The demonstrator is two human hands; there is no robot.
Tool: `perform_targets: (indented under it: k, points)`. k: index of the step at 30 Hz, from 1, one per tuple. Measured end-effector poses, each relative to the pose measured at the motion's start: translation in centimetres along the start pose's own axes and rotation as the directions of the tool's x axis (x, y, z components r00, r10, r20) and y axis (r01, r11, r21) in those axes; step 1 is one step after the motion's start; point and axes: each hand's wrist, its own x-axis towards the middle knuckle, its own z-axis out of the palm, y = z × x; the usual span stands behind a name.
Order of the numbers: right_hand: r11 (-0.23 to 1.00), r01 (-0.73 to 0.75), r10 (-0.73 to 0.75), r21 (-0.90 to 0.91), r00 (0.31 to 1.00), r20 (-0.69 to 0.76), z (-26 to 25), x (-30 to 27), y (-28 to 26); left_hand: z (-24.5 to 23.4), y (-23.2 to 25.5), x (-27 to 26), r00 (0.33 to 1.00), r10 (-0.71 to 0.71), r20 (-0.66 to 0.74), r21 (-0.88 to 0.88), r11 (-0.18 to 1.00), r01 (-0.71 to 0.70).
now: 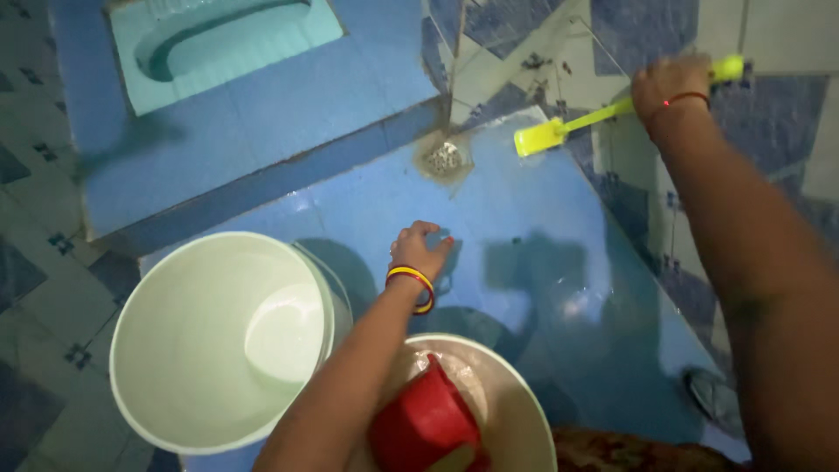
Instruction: The person scrubs a blue tiled bathroom floor using a yellow brush and soapy water from a red mug. They repeatedly scoop water from a white bucket, pour it onto the floor, and scrub the area around a squat toilet and drain.
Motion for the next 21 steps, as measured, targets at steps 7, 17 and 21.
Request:
perform_targets:
  k: [7, 17, 21]
  points:
    - [0.987, -0.144, 0.116, 0.065, 0.940, 0.320, 2.2, -18.9, -3.8, -3.2, -3.0, -4.9, 0.986, 0.130, -0.106, 0.007, 0.992, -0.130]
    - [0.670, 0.023, -0.187, 0.742, 0.973, 0.139, 0.4, -28.7, -29.6, -4.6, 6.5, -9.0, 0.933, 0.359, 0.004, 0.168, 0.920, -0.355]
    - [0.712, -0.148, -0.094, 0.686, 0.949, 0.302, 2.6, -26.1, -25.1, -3.3, 8.0, -10.7, 0.954, 0.224, 0.198, 0.408, 0.866, -0.288]
